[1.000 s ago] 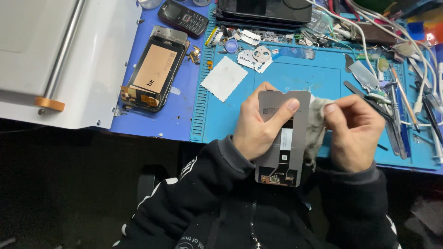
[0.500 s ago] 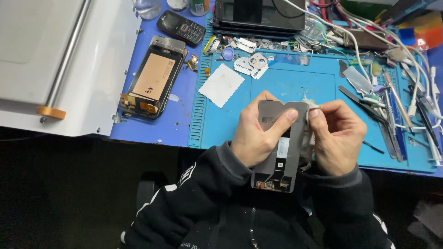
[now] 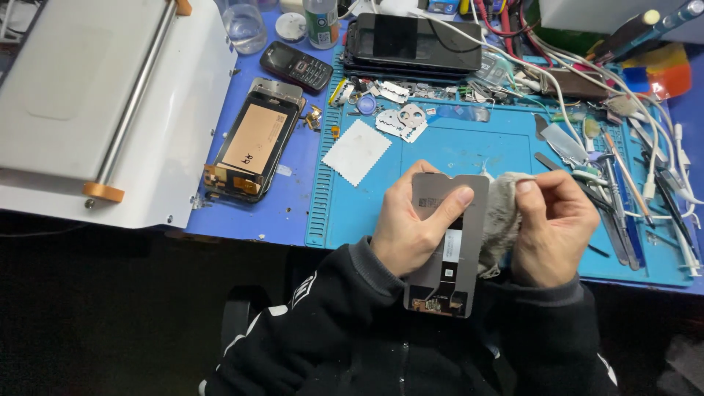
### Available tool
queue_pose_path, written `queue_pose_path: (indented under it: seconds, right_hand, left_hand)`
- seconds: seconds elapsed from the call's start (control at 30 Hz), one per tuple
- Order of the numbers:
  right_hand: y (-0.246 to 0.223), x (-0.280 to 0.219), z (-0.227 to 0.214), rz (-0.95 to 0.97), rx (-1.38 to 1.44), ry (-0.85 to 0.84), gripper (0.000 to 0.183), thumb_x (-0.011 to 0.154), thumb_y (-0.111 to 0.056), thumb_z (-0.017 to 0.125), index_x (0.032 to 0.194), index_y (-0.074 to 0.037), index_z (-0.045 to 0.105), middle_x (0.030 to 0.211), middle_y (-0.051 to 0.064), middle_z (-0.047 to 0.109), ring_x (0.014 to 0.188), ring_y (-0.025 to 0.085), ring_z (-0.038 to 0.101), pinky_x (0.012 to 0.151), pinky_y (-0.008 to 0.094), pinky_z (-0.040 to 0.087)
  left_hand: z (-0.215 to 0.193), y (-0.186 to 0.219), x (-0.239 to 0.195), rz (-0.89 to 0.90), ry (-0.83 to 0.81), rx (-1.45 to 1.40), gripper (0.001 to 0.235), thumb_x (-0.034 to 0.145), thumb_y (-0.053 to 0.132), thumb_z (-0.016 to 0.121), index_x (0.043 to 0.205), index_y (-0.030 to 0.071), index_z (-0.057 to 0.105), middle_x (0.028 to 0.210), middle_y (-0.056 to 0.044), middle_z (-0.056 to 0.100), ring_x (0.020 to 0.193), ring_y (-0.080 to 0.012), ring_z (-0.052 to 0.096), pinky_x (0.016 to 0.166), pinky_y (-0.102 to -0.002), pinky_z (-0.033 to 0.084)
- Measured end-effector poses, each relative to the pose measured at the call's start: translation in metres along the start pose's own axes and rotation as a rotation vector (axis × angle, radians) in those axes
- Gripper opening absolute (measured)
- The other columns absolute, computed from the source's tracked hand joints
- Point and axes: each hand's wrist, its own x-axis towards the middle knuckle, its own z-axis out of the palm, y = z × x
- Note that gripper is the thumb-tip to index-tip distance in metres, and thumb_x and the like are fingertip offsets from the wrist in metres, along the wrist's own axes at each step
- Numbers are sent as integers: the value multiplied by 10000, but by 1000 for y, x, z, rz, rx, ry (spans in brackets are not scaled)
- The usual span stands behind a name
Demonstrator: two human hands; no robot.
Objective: Cleaning and prepping a smartphone screen replacement part at a workbench.
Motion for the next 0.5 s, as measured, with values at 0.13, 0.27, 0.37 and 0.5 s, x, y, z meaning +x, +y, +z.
queue_pose_path:
  seconds: [0.13,0.27,0.37,0.5]
  right_hand:
    - [-20,-7,7,38,-176,-52,113,1024,-78,711,986,13,655,895,8,687,768,41,589,706,200,470]
    - [-21,-7,10,106,-166,-100,109,990,-78,721,979,13,662,855,1,683,741,32,587,668,192,470]
    - [-21,-3,12,11,-155,-93,120,1035,-78,717,996,15,651,893,-4,672,792,30,591,728,191,485]
    - [-19,-7,15,96,-213,-78,122,991,-86,726,968,13,659,838,-1,668,722,32,572,641,189,451]
  left_hand:
    - [-1,-1,0,14,13,-4,229,990,182,734,988,17,574,880,-6,684,817,-40,609,722,-220,513]
    - [0,1,0,30,-1,3,222,987,177,729,986,21,571,888,0,681,825,-36,605,726,-213,508]
    - [0,2,-2,35,-8,67,229,982,179,737,986,19,573,873,2,663,815,-35,587,715,-210,495]
    - [-1,4,2,15,6,5,242,975,194,734,977,24,563,866,4,671,805,-36,602,703,-213,504]
